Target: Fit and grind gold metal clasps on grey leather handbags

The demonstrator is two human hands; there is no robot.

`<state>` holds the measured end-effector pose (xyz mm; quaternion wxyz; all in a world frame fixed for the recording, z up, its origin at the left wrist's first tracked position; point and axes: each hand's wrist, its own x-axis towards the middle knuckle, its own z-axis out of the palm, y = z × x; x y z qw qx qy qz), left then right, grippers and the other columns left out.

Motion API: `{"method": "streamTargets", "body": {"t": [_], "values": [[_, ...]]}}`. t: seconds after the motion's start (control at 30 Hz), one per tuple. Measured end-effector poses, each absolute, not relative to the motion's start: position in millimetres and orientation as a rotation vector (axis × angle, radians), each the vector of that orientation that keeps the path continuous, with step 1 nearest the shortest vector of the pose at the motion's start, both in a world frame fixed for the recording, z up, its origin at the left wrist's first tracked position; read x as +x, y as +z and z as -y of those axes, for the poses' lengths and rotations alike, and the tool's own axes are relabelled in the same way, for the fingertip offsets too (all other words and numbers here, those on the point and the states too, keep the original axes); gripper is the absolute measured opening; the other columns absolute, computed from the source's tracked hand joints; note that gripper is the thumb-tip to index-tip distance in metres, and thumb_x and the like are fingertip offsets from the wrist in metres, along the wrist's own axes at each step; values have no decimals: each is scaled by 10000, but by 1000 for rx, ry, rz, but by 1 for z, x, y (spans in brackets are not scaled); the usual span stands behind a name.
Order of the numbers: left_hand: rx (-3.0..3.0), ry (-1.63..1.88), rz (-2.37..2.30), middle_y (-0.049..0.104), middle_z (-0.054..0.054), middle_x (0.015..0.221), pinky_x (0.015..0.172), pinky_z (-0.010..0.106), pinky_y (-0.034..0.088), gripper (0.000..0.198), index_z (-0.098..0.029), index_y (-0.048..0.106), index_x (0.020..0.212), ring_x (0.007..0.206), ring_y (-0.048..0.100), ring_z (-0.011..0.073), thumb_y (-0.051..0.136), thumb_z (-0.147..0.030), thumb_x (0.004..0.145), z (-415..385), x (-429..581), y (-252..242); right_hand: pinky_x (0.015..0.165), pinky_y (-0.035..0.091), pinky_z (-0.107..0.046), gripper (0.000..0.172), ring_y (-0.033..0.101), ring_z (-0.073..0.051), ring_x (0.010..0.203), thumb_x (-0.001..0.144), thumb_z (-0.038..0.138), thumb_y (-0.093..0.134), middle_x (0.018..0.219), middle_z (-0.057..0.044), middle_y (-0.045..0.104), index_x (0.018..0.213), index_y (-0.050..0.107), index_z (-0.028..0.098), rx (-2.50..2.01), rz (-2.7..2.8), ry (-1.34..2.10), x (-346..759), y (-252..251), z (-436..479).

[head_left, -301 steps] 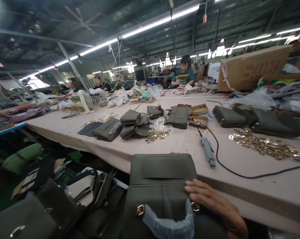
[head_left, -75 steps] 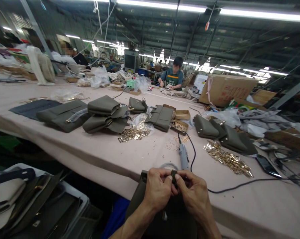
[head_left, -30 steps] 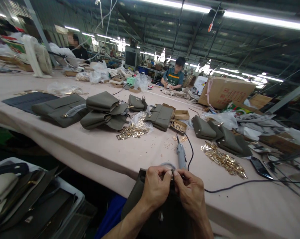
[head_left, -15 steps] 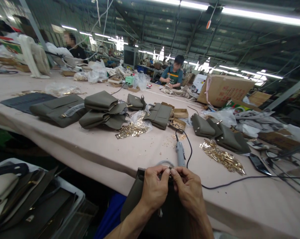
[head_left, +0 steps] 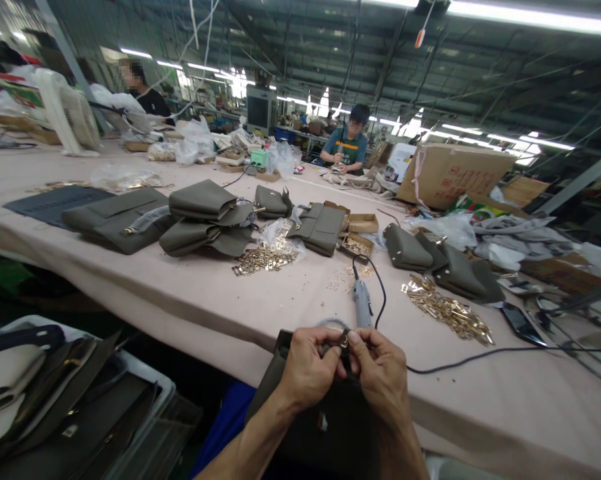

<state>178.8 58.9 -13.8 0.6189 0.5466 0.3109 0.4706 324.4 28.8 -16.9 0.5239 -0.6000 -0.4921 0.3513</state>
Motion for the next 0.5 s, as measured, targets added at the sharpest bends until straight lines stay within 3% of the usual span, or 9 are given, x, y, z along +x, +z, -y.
{"method": "streamTargets", "body": {"t": [0.13, 0.3, 0.5], "values": [[1153, 1096, -712, 709, 61, 595, 482, 174, 502, 263, -56, 795, 1007, 480, 643, 135, 606, -133, 840, -61, 180, -19, 445, 383, -203, 426, 499, -119, 487, 945, 575, 708, 576, 10, 547, 943, 679, 150, -1409, 1196, 905, 328, -18, -30], [1023, 1113, -760, 711, 73, 587, 476, 205, 534, 298, -29, 760, 1010, 449, 638, 147, 624, -129, 764, -63, 185, -26, 511, 448, -203, 364, 608, -140, 615, 937, 464, 748, 802, -34, 642, 1128, 644, 171, -1363, 1304, 1031, 333, -12, -27], [1043, 1118, -797, 676, 44, 547, 426, 183, 478, 220, -64, 742, 917, 412, 589, 129, 617, -148, 756, -62, 187, -20, 484, 448, -209, 323, 622, -156, 591, 919, 437, 737, 772, -40, 649, 1079, 653, 169, -1493, 1322, 855, 325, -9, -24]]}}
